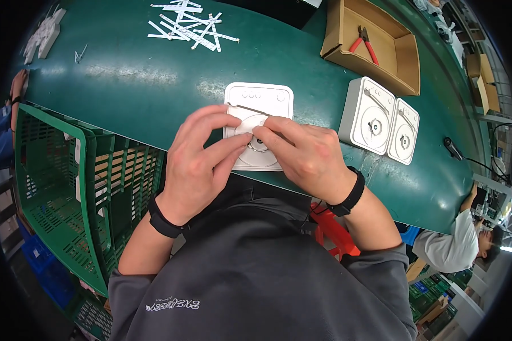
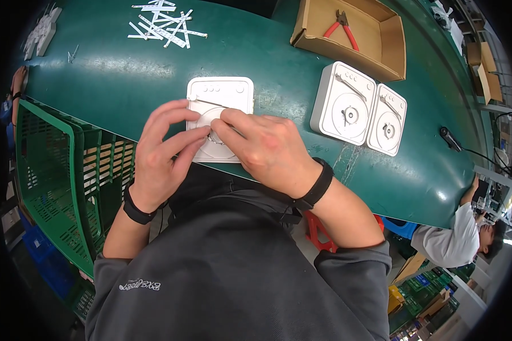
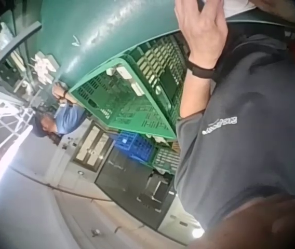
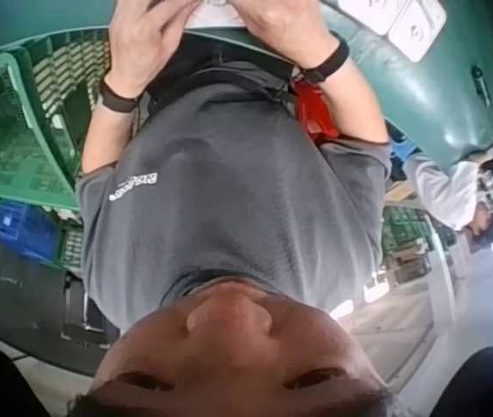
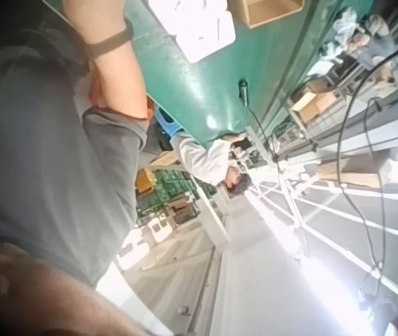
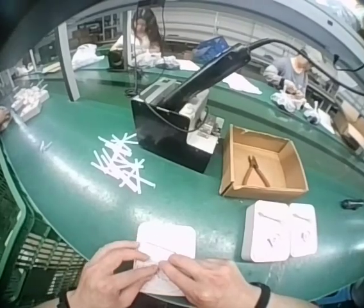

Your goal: The person picks up a white device from a green crate, places it on the table, and peels a white strip from a pile. They press the strip onto the device's center, wrap it around the internal components, and repeat the process with a second device.

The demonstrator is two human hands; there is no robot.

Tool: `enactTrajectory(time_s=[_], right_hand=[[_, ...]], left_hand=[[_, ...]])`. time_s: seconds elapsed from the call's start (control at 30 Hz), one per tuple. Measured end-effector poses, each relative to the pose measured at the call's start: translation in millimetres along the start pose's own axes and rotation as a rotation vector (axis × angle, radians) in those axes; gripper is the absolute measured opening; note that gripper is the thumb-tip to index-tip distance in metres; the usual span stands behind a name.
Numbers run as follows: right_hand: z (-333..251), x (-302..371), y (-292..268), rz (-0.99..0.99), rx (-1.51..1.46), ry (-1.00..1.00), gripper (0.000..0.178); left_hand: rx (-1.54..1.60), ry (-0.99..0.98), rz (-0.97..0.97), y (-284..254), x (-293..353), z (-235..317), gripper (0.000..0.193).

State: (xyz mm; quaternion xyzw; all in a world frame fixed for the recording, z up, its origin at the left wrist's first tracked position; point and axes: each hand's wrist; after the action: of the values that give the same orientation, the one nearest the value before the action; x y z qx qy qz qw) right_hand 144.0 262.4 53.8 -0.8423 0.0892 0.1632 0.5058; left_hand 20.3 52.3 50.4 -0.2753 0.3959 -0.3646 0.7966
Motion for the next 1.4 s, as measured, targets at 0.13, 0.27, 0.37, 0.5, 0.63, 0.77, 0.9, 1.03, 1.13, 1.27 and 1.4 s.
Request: enactTrajectory(time_s=[0.13,0.27,0.37,0.5,0.63,0.77,0.9,1.03,1.13,1.27,1.4], right_hand=[[-1,0,1,-0.003,0.005,-0.003,0.044],[-4,0,0,0.009,0.001,0.001,0.038],[-11,0,1,0.023,-0.047,0.09,0.029],[-15,3,10,0.111,-0.068,0.152,0.023],[-17,-1,9,0.119,-0.072,0.166,0.021],[-22,-4,7,0.089,-0.047,0.208,0.021],[-26,-8,10,0.113,-0.025,0.235,0.019],[-35,-12,5,0.063,0.0,0.327,0.018],[-40,-18,3,0.028,0.044,0.329,0.018],[-48,-26,-3,-0.04,0.096,0.363,0.017],[-45,-30,-8,-0.105,0.1,0.351,0.016]], left_hand=[[-0.045,0.041,-0.014,0,3,5,0.029],[-0.082,0.09,-0.037,-2,1,3,0.031],[-0.063,0.123,-0.038,-5,-1,2,0.033],[-0.184,0.087,-0.112,-5,11,23,0.035],[-0.188,0.016,-0.055,7,30,31,0.038],[-0.177,-0.016,-0.003,12,34,30,0.038],[-0.186,-0.014,-0.007,11,34,30,0.04],[-0.153,-0.033,-0.019,8,34,26,0.04],[-0.082,-0.059,0.031,10,37,22,0.041],[0.027,-0.099,0.085,17,44,19,0.043],[0.059,-0.118,0.082,18,41,19,0.047]])
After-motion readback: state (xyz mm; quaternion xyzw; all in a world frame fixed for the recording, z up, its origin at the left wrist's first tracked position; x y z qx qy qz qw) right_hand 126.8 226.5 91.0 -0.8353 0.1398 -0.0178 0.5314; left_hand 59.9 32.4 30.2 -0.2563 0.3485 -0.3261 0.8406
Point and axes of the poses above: each hand's wrist, its own x-axis away from the middle knuckle, its own y-axis out of the palm, z = x × y, and after that the axes turned 4 degrees about y, right-handed
